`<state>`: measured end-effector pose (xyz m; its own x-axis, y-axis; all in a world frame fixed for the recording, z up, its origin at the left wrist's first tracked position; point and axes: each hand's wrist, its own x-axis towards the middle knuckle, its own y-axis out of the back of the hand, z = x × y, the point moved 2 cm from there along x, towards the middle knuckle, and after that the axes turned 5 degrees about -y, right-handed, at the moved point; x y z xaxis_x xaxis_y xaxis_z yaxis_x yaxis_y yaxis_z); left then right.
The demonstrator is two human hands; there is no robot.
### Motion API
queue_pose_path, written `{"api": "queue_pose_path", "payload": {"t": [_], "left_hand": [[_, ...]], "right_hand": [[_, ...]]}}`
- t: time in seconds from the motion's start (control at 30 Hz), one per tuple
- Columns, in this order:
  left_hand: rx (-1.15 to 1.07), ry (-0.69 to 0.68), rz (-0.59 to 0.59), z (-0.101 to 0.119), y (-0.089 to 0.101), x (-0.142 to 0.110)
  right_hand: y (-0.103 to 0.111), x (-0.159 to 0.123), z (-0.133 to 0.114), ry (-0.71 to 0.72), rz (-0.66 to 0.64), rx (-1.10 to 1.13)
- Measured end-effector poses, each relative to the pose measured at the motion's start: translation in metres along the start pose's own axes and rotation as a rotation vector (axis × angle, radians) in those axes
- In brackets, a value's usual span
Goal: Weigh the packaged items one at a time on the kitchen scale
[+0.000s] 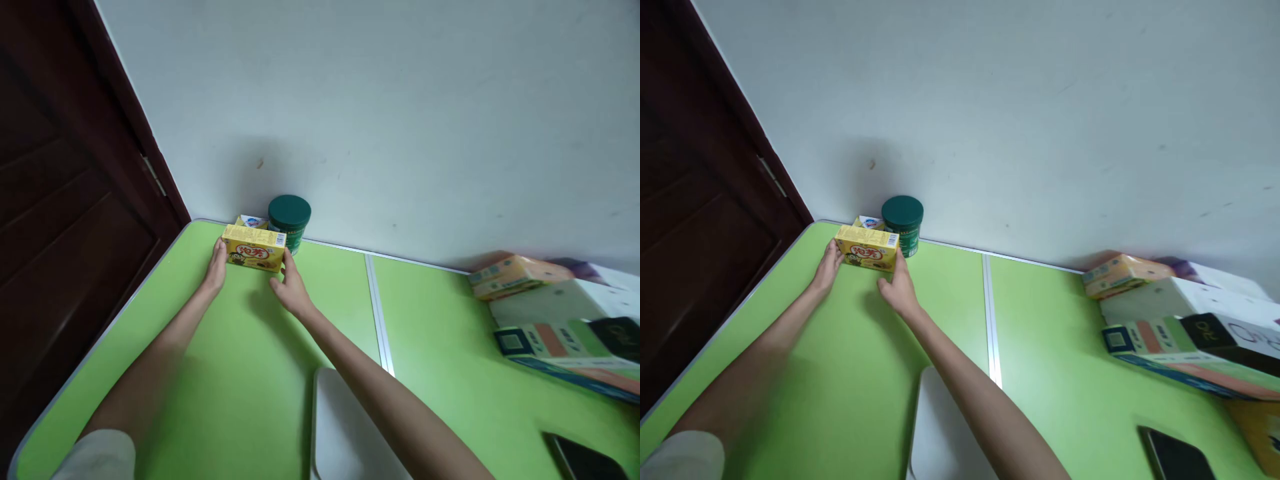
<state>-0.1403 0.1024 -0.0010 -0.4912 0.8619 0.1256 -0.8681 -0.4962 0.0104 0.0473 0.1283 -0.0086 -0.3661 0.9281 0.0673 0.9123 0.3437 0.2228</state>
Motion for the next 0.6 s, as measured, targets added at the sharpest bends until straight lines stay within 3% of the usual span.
{"api": "queue_pose_path", "payload": {"t": [0.27, 0.43, 0.6], "left_hand": [[0.015, 0.014, 0.053, -0.003, 0.015, 0.011], [0.034, 0.005, 0.064, 0.001, 0.012, 0.023], [0.063, -0.013, 0.083, 0.001, 0.019, 0.013]], "right_hand": [[-0.019, 0.012, -0.002, 0.017, -0.082, -0.027], [-0.022, 0.025, -0.005, 0.006, -0.073, -0.011], [-0.022, 0.021, -0.009, -0.019, -0.074, -0.052]]}}
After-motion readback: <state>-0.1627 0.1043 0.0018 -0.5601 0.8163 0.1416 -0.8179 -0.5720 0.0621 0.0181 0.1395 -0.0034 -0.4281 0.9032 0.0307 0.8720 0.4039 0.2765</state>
